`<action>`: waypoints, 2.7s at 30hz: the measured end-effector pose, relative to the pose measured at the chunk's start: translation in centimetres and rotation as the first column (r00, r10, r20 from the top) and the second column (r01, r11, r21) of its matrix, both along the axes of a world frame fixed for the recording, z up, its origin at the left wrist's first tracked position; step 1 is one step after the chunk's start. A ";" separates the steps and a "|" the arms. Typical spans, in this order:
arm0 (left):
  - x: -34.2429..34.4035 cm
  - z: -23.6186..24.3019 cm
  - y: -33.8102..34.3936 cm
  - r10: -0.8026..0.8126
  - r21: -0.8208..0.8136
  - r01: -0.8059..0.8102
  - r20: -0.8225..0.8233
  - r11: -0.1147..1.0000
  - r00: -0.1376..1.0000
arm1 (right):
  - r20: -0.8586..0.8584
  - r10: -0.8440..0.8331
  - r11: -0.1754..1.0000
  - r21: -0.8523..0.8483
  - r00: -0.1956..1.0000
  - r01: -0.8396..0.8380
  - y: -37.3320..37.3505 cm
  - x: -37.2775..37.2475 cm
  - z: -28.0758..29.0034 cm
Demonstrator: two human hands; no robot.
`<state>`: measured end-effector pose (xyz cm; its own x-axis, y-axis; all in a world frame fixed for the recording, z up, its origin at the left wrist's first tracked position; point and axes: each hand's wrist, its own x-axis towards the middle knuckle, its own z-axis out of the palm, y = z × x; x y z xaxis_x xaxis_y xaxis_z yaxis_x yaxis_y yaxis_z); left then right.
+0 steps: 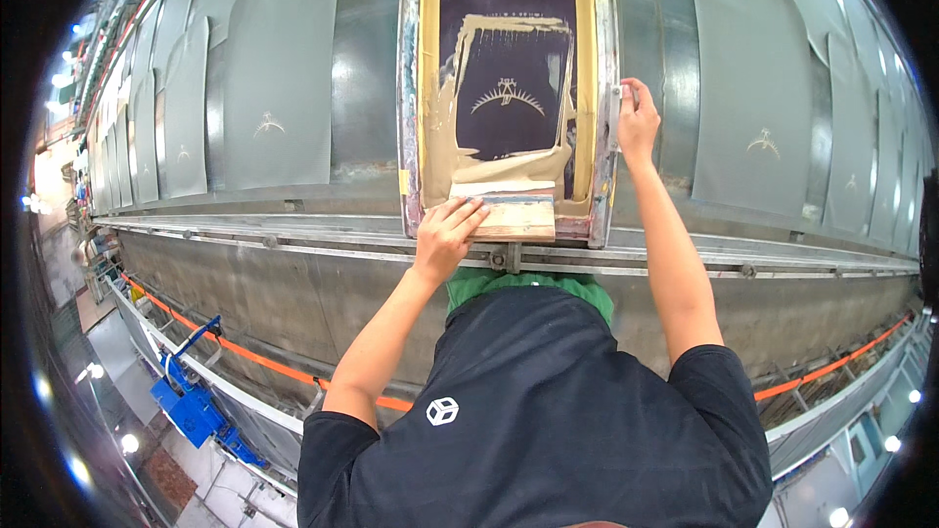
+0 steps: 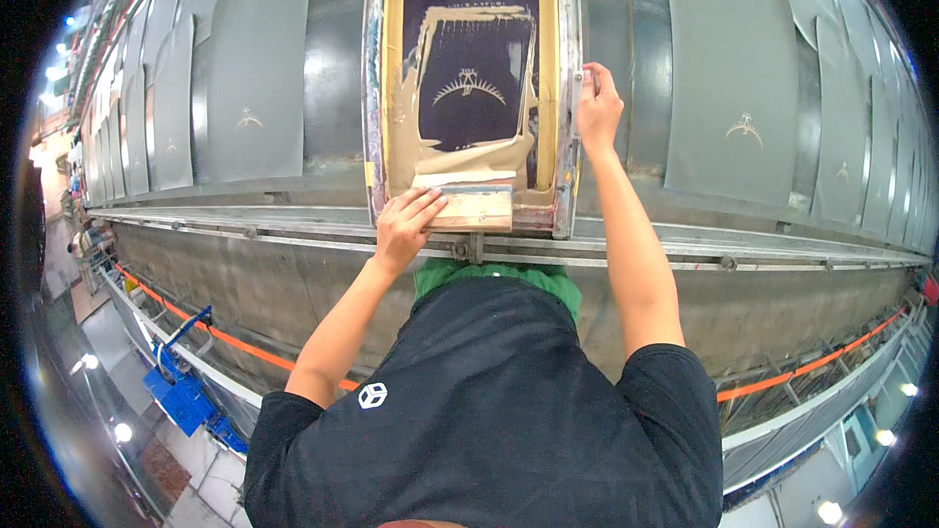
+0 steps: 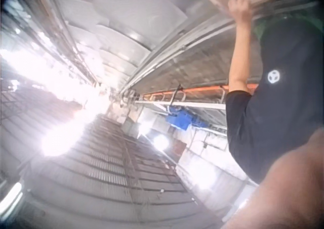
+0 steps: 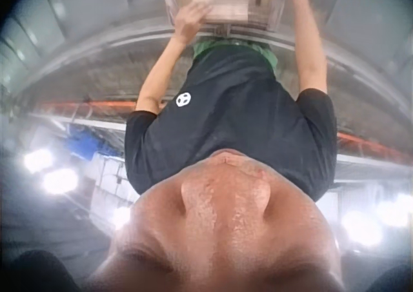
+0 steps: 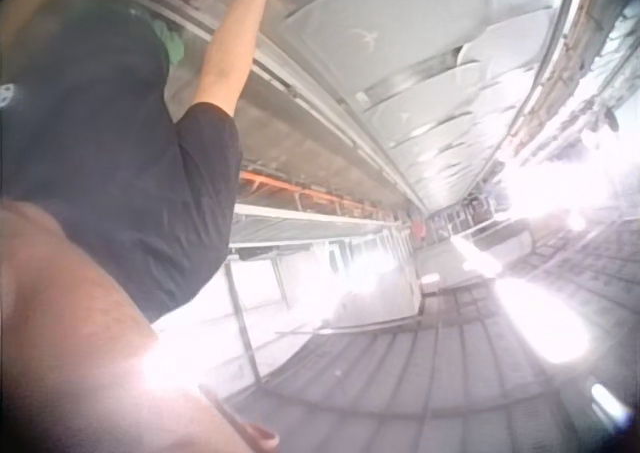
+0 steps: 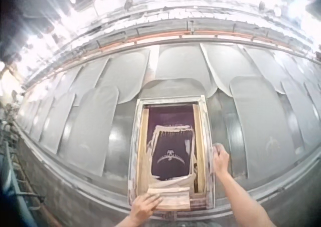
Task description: The person uses a squeegee to pull ink across a screen-printing frame, then lifts the frame to reveal a printed design on fabric below. They walk to a workbench, pour liquid onto the screen, and return to the press to repeat the printing motion.
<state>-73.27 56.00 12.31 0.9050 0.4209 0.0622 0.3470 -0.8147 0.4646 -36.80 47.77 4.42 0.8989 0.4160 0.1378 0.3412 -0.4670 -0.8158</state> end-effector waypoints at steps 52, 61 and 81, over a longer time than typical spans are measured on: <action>9.5 -2.4 10.7 0.041 -0.158 -0.069 -0.174 0.985 0.984 | -0.048 0.654 0.715 -0.285 0.755 -0.638 -0.8 -9.1 4.5; 5.9 -0.9 5.6 0.051 -0.095 -0.050 0.017 0.994 0.999 | 0.073 0.266 0.950 -0.186 0.961 -0.249 -3.6 -0.8 3.2; -21.6 -0.9 23.6 0.166 -0.032 -0.164 0.080 0.986 0.983 | -0.435 0.128 0.964 0.265 0.891 -0.010 23.2 -26.1 1.7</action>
<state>-94.83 79.56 11.39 0.8155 0.5661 0.1207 0.4352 -0.7371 0.5169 -62.89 70.97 6.12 0.8597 0.4846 -0.1617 -0.0611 -0.2169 -0.9743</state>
